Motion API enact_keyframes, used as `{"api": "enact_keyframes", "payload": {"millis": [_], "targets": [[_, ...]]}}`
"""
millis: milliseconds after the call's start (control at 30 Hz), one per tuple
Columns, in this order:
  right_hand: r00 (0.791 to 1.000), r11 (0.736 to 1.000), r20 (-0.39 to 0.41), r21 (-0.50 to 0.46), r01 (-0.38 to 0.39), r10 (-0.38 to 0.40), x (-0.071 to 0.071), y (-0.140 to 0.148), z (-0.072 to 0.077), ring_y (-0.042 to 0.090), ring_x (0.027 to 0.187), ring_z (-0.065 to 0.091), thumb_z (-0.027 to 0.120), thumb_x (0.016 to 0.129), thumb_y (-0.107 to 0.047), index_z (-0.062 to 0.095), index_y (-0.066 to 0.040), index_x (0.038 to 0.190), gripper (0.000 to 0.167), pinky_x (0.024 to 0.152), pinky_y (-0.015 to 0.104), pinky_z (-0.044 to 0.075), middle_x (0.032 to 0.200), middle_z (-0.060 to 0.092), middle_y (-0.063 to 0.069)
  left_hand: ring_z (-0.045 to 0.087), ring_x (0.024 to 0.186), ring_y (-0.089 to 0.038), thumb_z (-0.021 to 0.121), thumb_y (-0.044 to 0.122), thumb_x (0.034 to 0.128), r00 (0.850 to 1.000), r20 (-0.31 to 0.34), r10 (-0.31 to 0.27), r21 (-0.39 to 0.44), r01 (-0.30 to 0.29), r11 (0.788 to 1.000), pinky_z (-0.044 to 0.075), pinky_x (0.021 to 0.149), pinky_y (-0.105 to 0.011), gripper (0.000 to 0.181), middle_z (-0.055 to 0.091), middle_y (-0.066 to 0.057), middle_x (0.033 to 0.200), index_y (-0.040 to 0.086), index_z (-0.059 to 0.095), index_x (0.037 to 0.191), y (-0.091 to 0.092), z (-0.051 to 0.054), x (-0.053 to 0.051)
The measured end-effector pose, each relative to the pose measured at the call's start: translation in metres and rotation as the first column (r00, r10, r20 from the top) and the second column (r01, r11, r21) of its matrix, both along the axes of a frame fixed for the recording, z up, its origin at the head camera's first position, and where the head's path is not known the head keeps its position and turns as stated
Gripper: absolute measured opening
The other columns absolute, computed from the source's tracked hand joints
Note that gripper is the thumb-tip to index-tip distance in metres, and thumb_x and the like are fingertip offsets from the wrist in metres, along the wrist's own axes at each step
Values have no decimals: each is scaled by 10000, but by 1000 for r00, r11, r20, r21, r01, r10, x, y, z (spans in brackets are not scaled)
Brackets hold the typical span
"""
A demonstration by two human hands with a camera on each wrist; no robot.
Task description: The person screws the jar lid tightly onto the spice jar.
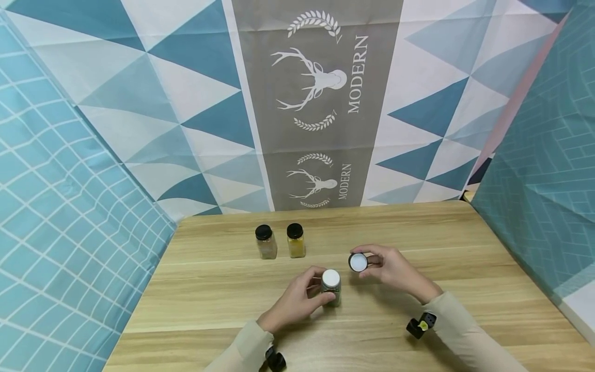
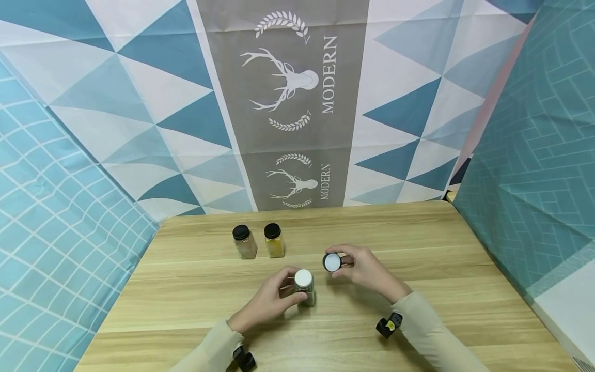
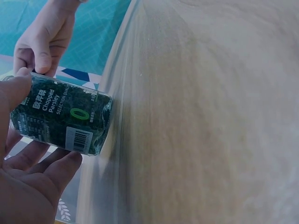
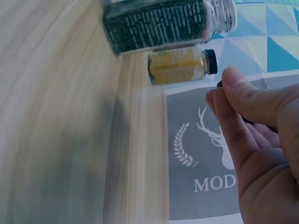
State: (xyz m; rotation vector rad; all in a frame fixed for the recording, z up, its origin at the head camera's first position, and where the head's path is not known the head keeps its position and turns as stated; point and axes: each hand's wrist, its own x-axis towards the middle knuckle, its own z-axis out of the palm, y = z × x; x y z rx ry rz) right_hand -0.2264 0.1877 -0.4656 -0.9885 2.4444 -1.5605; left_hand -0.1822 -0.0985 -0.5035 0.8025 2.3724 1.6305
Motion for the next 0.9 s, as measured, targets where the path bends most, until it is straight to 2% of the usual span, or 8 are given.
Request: {"api": "enact_keyframes", "payload": {"millis": [400,733,900], "targets": [[998,999,40,-11,-46,47,8,-15,6,146,995,752,807,841,13,620,32,1330,525,838,278,652,1252,700,213,610,1287,-168,742,345,960,1000,-3,7,2,-7,1000,487,1136,-277,451,630,32,1340,203,553,1345,1,-1,0],[998,998,39,-16,-53,53,12,-17,2,192,1022,754,806,854,-21,634,-7,1326,503,863,279,646,1240,717,196,617,1281,-171,743,343,959,1000,-4,5,10,-5,1000,488,1131,-265,459,629,23,1345,192,553,1348,1,-3,0],[997,998,43,-34,-61,63,13,-18,1,200,1028,752,807,856,-29,629,6,1330,508,863,292,647,1243,713,203,621,1274,-174,745,342,958,1000,-4,7,7,-7,1000,491,1127,-264,466,632,19,1337,185,552,1353,1,-3,0]]}}
